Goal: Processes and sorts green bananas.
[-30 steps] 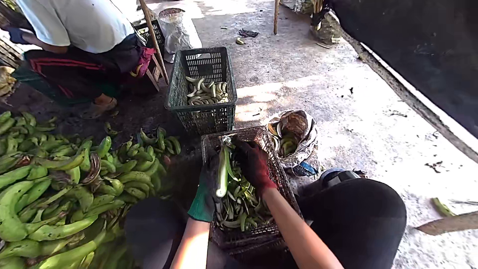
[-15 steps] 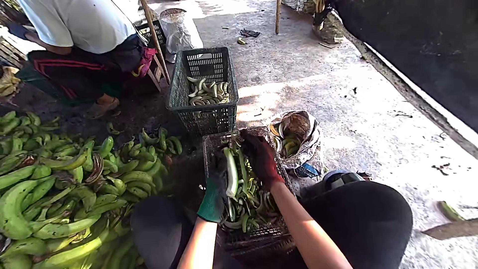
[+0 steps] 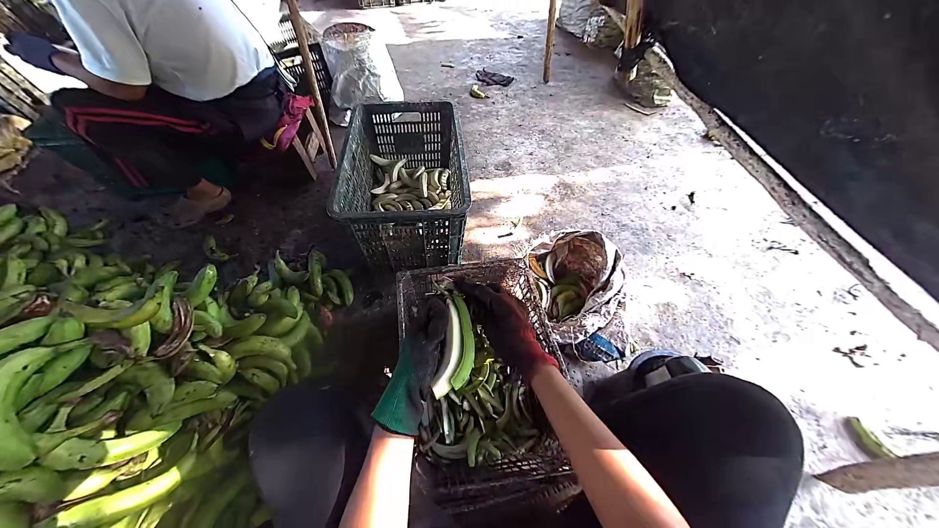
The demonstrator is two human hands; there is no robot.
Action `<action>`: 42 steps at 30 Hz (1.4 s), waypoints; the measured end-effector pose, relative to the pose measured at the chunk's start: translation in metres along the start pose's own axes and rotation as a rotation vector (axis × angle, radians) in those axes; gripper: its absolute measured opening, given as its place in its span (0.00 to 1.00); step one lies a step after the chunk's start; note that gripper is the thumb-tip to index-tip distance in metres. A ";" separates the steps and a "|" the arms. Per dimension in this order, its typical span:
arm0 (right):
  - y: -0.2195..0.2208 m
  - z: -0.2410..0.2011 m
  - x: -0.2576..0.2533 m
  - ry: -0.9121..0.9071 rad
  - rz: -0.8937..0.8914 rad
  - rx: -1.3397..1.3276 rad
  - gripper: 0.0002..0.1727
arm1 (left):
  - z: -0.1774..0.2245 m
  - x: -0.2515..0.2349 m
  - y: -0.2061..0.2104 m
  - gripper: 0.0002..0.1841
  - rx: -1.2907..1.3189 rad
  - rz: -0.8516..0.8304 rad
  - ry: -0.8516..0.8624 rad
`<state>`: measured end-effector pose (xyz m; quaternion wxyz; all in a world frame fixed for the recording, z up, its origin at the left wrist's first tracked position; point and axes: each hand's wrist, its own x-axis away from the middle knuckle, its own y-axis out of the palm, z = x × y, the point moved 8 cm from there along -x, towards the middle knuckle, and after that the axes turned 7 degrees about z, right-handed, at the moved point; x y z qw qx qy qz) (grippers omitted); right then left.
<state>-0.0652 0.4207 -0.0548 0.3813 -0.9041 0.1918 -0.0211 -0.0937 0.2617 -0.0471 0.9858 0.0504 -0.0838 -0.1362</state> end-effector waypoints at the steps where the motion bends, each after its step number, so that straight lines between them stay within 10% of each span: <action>1: 0.001 0.003 0.004 0.026 0.013 -0.039 0.21 | 0.002 0.002 -0.002 0.16 0.029 0.003 0.003; 8: 0.021 -0.026 0.100 -0.192 0.361 -0.056 0.21 | -0.015 -0.011 -0.033 0.14 0.502 0.542 -0.021; 16: 0.007 -0.027 0.001 -0.027 -0.027 0.057 0.22 | 0.008 0.002 -0.011 0.13 0.114 0.128 -0.087; 24: 0.019 -0.039 0.096 -0.303 0.310 -0.001 0.19 | -0.016 -0.016 -0.033 0.15 0.513 0.287 -0.159; 28: 0.012 -0.035 0.049 -0.055 0.064 0.109 0.23 | -0.001 0.002 -0.020 0.16 0.189 0.130 -0.112; 31: 0.010 -0.001 0.013 0.130 0.006 -0.057 0.23 | -0.003 0.011 -0.013 0.18 0.487 -0.006 -0.167; 38: 0.021 -0.042 0.103 -0.381 0.259 -0.103 0.17 | -0.014 -0.005 -0.025 0.22 0.633 0.077 -0.272; 42: 0.013 -0.023 0.046 -0.153 0.336 -0.206 0.19 | -0.014 0.010 -0.019 0.20 0.558 0.012 -0.245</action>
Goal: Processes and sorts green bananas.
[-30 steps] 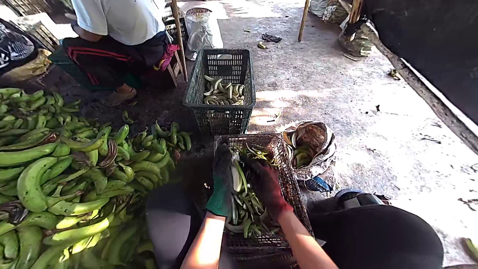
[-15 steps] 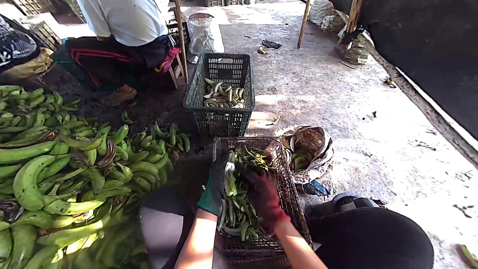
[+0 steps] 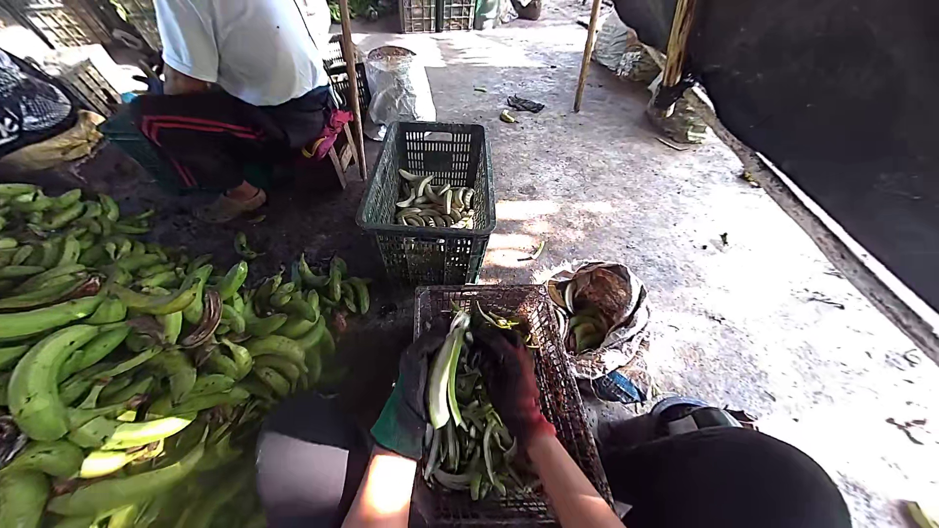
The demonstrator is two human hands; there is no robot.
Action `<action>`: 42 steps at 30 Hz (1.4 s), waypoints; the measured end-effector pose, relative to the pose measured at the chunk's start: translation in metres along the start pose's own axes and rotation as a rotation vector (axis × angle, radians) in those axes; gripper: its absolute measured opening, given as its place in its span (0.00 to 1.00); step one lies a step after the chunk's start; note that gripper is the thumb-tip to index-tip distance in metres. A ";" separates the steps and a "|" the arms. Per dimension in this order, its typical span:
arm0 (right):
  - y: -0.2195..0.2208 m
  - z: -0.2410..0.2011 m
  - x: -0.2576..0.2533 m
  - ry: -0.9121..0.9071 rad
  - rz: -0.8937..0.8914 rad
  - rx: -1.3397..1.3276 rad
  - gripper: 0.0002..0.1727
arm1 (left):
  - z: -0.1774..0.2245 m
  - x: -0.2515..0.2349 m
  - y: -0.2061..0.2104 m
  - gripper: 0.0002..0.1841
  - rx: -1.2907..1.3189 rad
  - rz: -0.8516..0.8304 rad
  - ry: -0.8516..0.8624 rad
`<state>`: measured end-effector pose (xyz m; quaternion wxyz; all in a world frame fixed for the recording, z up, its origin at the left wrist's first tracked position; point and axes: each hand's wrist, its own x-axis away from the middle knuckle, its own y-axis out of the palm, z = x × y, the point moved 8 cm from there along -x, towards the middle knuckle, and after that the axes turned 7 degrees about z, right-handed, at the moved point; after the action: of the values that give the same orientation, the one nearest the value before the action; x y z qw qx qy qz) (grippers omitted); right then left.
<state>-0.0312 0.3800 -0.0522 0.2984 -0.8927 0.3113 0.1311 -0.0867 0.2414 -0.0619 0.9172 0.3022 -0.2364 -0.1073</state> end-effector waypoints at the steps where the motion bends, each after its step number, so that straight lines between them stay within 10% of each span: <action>1: 0.000 0.013 -0.012 0.125 0.000 -0.108 0.21 | 0.002 0.005 0.003 0.21 0.045 -0.045 0.002; 5: -0.016 0.030 -0.013 0.365 -0.036 -0.543 0.27 | 0.046 0.022 0.013 0.18 -0.056 -0.047 0.243; 11: -0.044 0.075 0.049 0.711 0.105 -0.612 0.24 | 0.227 0.001 0.112 0.14 -0.372 0.187 1.294; 14: -0.053 0.081 0.048 0.746 0.157 -0.651 0.20 | 0.192 -0.060 0.104 0.35 -0.952 0.458 0.977; 20: -0.059 0.089 0.044 0.790 0.226 -0.707 0.18 | -0.116 -0.094 -0.009 0.22 -1.895 -0.203 -0.067; 23: -0.053 0.091 0.049 0.811 0.235 -0.739 0.17 | -0.174 -0.095 -0.087 0.24 -1.953 -0.092 -0.439; 27: -0.046 0.089 0.050 0.763 0.193 -0.845 0.17 | -0.178 -0.101 -0.120 0.24 -1.905 0.062 -0.494; 33: -0.039 0.078 0.053 0.737 0.124 -0.783 0.28 | -0.128 -0.064 -0.051 0.19 -2.027 -0.501 -0.340; 42: -0.030 0.067 0.057 0.876 -0.056 -0.645 0.25 | 0.034 0.023 0.023 0.33 -0.573 -0.311 0.172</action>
<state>0.0285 0.4128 -0.1156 -0.1450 -0.9180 0.3266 -0.1723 -0.0823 0.2347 -0.0158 0.9542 0.0723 -0.0693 -0.2820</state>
